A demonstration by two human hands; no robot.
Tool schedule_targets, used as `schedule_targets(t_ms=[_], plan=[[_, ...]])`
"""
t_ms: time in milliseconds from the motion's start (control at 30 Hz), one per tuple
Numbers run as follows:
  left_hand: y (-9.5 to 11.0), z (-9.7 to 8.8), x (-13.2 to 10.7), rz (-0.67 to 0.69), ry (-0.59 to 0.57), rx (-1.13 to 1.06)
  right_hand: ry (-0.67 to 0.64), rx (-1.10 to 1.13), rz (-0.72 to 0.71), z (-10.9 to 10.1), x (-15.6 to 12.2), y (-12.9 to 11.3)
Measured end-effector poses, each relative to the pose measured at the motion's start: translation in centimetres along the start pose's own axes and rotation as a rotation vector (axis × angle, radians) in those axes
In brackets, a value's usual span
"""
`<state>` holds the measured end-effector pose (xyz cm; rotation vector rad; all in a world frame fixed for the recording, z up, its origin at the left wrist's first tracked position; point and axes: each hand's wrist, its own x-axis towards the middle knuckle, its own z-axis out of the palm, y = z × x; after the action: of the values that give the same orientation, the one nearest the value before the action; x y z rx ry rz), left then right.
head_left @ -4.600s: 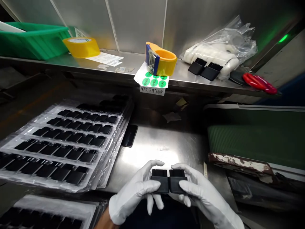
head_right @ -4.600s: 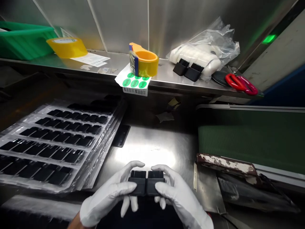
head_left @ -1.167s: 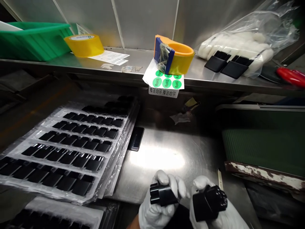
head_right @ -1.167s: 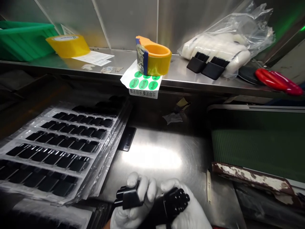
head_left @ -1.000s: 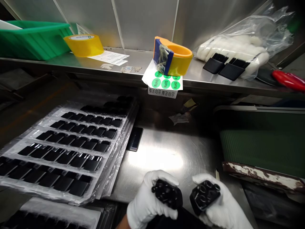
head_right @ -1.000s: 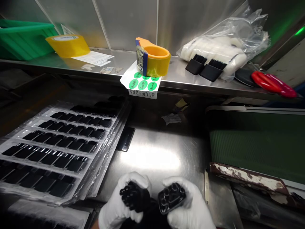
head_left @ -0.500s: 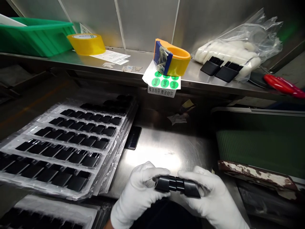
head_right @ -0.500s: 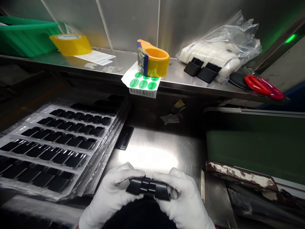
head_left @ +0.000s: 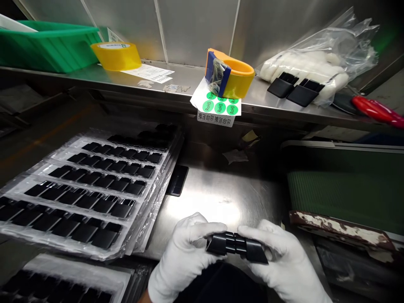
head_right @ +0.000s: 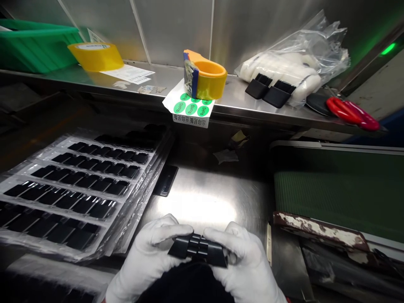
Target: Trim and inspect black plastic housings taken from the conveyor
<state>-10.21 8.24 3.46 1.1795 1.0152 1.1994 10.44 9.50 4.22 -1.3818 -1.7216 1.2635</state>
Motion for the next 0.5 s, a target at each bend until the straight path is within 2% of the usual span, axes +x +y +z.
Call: schedule_targets(t_ms=[167,333,500], plan=[[0.1,0.0,-0.3,-0.104,0.018,0.028,-0.014,-0.061,-0.017,-0.2,0.2,-0.8],[0.1,-0.1,-0.4,-0.143,0.046,-0.002,-0.049,-0.094,0.006,-0.2,0.0,-1.4],[0.7,0.3,0.0,-0.170,0.024,-0.038,-0.054,-0.106,0.013,0.0,0.1,-1.8]])
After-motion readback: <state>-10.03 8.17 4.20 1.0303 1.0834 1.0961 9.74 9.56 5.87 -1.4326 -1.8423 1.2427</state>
